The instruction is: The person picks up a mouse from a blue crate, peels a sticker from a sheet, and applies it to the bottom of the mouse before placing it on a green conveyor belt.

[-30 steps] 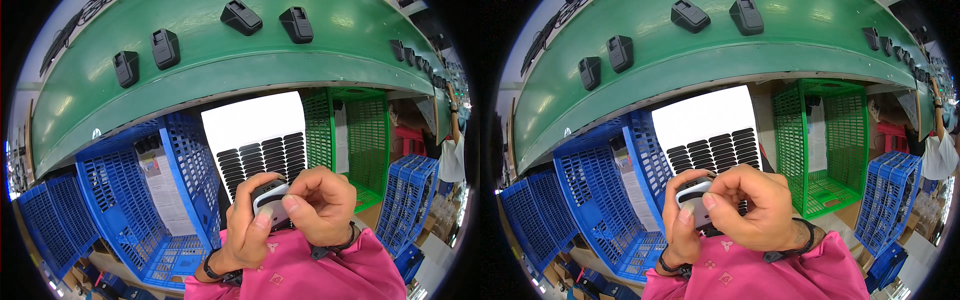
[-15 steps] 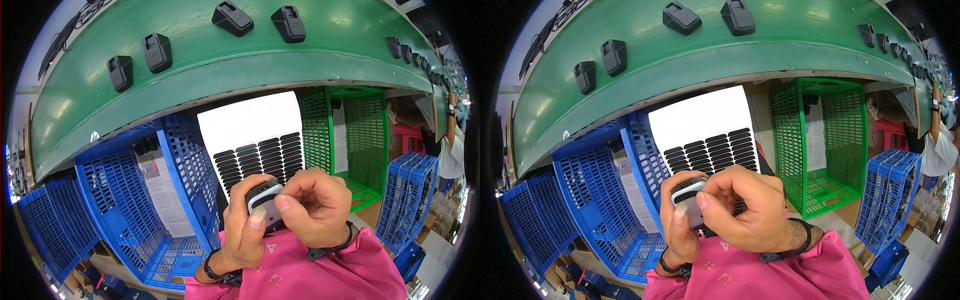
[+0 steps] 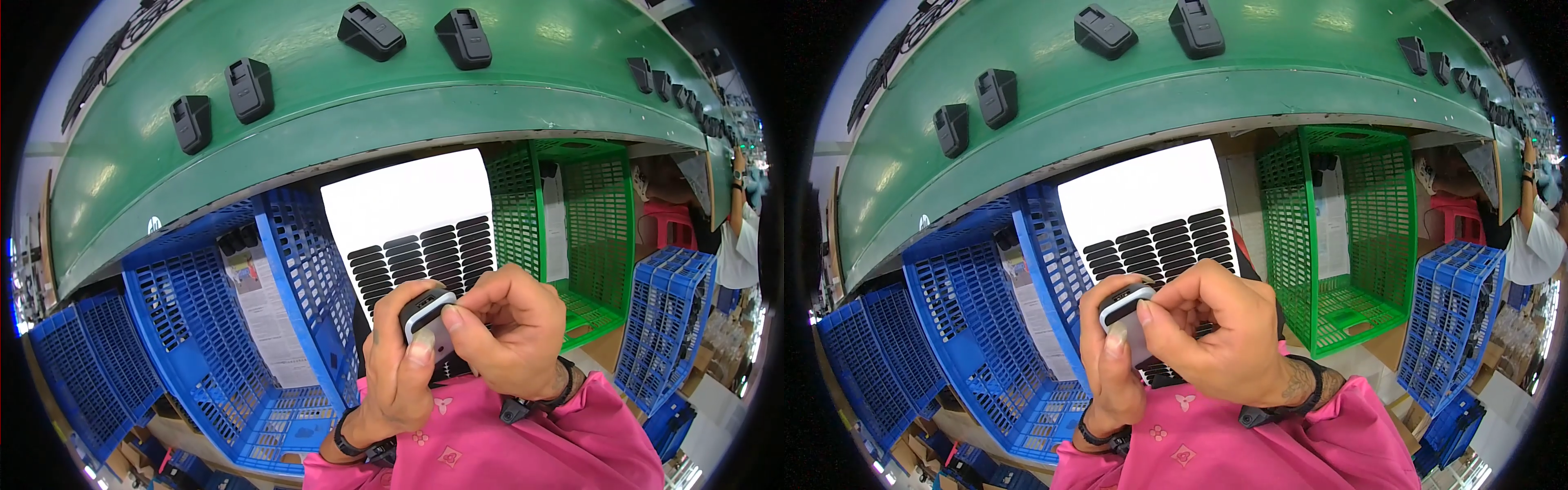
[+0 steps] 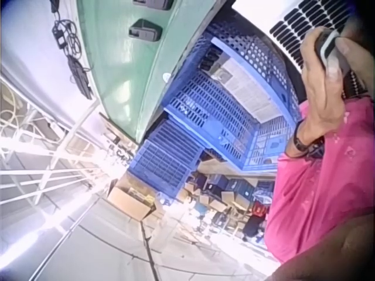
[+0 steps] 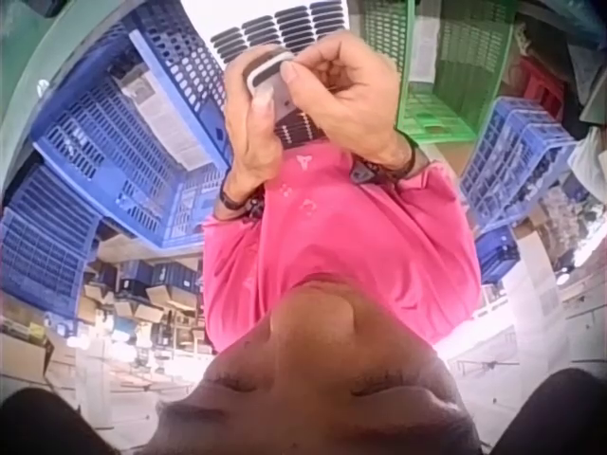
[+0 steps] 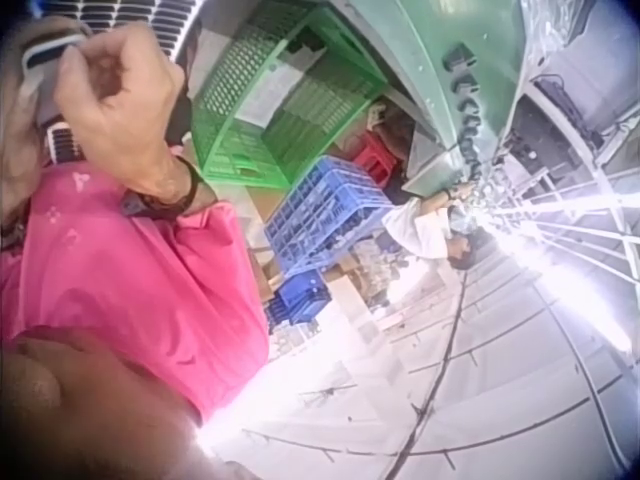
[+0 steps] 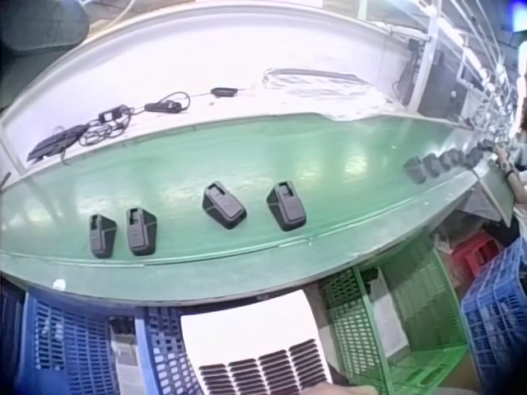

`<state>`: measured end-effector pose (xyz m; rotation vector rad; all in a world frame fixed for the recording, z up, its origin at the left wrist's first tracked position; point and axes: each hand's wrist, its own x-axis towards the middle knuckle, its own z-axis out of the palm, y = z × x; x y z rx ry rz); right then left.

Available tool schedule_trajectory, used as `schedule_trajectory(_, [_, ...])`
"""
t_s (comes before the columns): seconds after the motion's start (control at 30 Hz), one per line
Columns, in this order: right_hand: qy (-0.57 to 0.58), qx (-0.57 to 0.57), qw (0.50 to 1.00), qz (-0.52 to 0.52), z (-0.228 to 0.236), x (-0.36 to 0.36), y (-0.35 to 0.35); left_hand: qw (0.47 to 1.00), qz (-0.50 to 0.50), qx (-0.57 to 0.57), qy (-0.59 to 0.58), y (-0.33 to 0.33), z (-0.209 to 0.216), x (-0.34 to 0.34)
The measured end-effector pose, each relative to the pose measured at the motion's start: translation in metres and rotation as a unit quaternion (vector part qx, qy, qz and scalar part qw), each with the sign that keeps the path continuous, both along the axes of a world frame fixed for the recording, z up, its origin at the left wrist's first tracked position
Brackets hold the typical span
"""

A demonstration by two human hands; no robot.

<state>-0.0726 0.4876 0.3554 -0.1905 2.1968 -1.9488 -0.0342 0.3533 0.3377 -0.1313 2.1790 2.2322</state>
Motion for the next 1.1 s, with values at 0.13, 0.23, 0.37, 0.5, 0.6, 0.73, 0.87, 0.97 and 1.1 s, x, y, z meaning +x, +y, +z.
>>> schedule_trajectory(0.13, [-0.076, -0.067, 0.994, -0.038, 0.002, 0.001, -0.004, 0.999, 0.012, 0.024, -0.036, 0.001, 0.001, 0.002])
schedule_trajectory(0.23, [-0.102, -0.127, 0.984, -0.074, 0.001, 0.000, -0.006, 0.993, 0.016, 0.090, -0.073, 0.001, 0.001, 0.000])
schedule_trajectory(0.37, [-0.136, -0.095, 0.986, -0.019, 0.005, -0.007, 0.001, 0.991, 0.025, 0.107, -0.082, 0.000, -0.004, 0.002])
schedule_trajectory(0.5, [-0.103, -0.035, 0.994, 0.001, -0.002, -0.011, -0.003, 0.992, 0.039, 0.109, -0.058, 0.005, 0.001, -0.005])
schedule_trajectory(0.6, [-0.047, -0.024, 0.998, 0.045, -0.012, -0.013, -0.007, 0.996, 0.051, 0.068, -0.031, 0.000, 0.005, -0.005])
schedule_trajectory(0.73, [-0.200, -0.047, 0.975, 0.080, -0.005, -0.021, -0.016, 0.992, 0.018, 0.114, -0.060, -0.018, -0.011, 0.009])
schedule_trajectory(0.87, [-0.325, -0.176, 0.929, 0.033, -0.019, -0.016, -0.018, 0.985, -0.053, -0.061, 0.153, -0.043, -0.015, 0.011])
schedule_trajectory(0.97, [-0.382, -0.213, 0.899, 0.020, -0.022, -0.007, -0.041, 0.976, -0.102, -0.077, 0.179, -0.072, -0.019, 0.013])
schedule_trajectory(1.1, [-0.389, -0.188, 0.883, 0.184, -0.020, -0.015, -0.049, 0.985, -0.067, -0.089, 0.135, -0.107, -0.016, 0.019])
